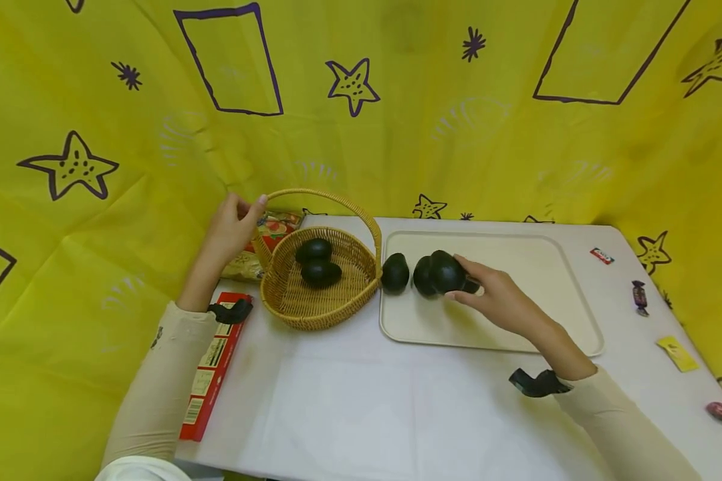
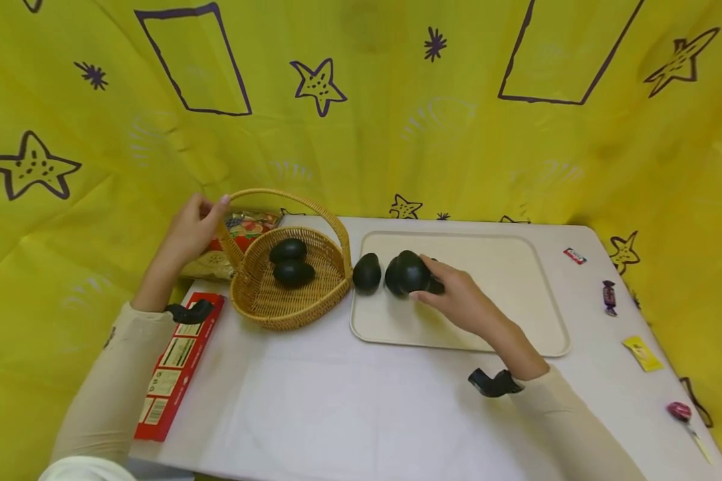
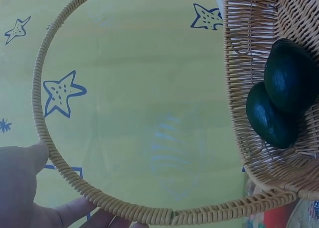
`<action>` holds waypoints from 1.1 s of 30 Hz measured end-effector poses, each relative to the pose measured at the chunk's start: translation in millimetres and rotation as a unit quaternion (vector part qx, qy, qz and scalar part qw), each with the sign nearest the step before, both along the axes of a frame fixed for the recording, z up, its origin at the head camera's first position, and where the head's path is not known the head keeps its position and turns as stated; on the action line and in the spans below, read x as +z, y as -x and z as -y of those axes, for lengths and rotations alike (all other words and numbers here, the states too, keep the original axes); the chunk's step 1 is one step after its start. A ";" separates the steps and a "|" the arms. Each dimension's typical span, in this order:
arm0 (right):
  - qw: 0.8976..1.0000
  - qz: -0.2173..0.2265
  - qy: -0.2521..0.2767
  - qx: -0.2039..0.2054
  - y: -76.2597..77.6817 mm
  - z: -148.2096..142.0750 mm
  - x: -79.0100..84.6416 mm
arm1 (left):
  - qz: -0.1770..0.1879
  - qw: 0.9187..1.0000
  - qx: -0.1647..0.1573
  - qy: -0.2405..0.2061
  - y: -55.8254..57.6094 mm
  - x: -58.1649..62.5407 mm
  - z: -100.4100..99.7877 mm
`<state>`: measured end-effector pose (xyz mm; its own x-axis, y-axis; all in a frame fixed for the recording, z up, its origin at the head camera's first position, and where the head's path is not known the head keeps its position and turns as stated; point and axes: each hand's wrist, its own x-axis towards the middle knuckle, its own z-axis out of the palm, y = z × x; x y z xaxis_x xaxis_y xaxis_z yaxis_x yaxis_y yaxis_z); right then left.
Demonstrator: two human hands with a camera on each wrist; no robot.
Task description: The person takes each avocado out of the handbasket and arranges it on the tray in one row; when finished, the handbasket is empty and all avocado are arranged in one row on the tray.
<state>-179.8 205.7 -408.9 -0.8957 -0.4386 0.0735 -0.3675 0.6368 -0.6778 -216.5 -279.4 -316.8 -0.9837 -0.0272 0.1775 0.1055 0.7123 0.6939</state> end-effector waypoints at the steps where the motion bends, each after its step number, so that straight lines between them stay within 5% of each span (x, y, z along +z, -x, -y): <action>1: 1.000 0.005 0.003 -0.008 2.1 -8.0 0.8 | 0.001 1.000 0.001 0.001 -0.3 0.5 0.0; 8: 0.999 0.011 -0.021 -0.046 24.8 -56.7 3.7 | -0.004 1.000 0.003 0.002 -1.0 1.2 0.4; 15: 0.995 0.054 -0.065 -0.050 45.3 -85.5 -17.2 | 0.004 1.000 0.010 0.011 -0.2 2.4 -0.1; 23: 0.994 0.066 -0.078 -0.047 49.1 -92.0 -40.1 | 0.012 1.000 0.011 0.008 0.0 3.2 -1.8; 33: 0.994 0.081 -0.066 -0.033 48.4 -88.6 -49.0 | 0.002 1.000 0.006 0.003 0.7 1.2 -0.9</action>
<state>-228.2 294.3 -457.9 -0.9184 -0.3741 -0.1287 -0.2140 0.7434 -0.6337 -217.2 -278.4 -315.6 -0.9839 -0.0383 0.1743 0.0944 0.7173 0.6903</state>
